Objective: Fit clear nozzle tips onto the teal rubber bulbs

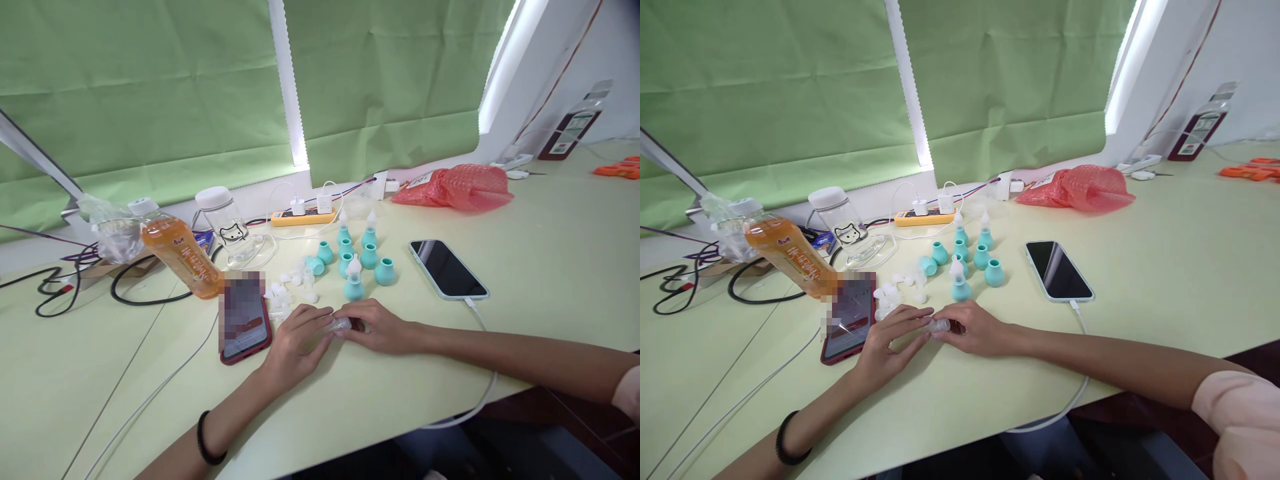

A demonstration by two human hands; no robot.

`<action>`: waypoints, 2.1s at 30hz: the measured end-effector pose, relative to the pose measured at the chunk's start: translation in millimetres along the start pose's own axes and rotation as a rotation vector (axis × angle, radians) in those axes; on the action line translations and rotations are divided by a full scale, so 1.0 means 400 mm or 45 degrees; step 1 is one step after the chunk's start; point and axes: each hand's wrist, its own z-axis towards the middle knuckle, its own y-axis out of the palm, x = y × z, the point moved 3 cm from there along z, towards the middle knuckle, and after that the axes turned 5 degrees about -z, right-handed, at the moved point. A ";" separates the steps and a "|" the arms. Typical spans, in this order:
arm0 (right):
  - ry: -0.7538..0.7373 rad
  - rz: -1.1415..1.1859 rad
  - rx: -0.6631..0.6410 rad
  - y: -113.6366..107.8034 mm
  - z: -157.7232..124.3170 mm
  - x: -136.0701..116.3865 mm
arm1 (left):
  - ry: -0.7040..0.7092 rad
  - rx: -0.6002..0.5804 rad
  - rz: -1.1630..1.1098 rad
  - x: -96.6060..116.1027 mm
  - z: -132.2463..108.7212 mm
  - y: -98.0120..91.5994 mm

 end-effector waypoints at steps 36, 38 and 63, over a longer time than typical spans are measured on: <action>-0.051 0.022 0.259 -0.022 -0.005 -0.028 | -0.752 -0.123 -0.244 -0.008 0.083 -0.042; -0.041 0.018 0.235 -0.020 -0.006 -0.027 | -0.557 -0.173 0.352 -0.020 0.134 -0.057; 0.248 0.368 0.283 -0.016 -0.011 -0.007 | -0.841 0.101 -0.480 -0.020 -0.026 -0.018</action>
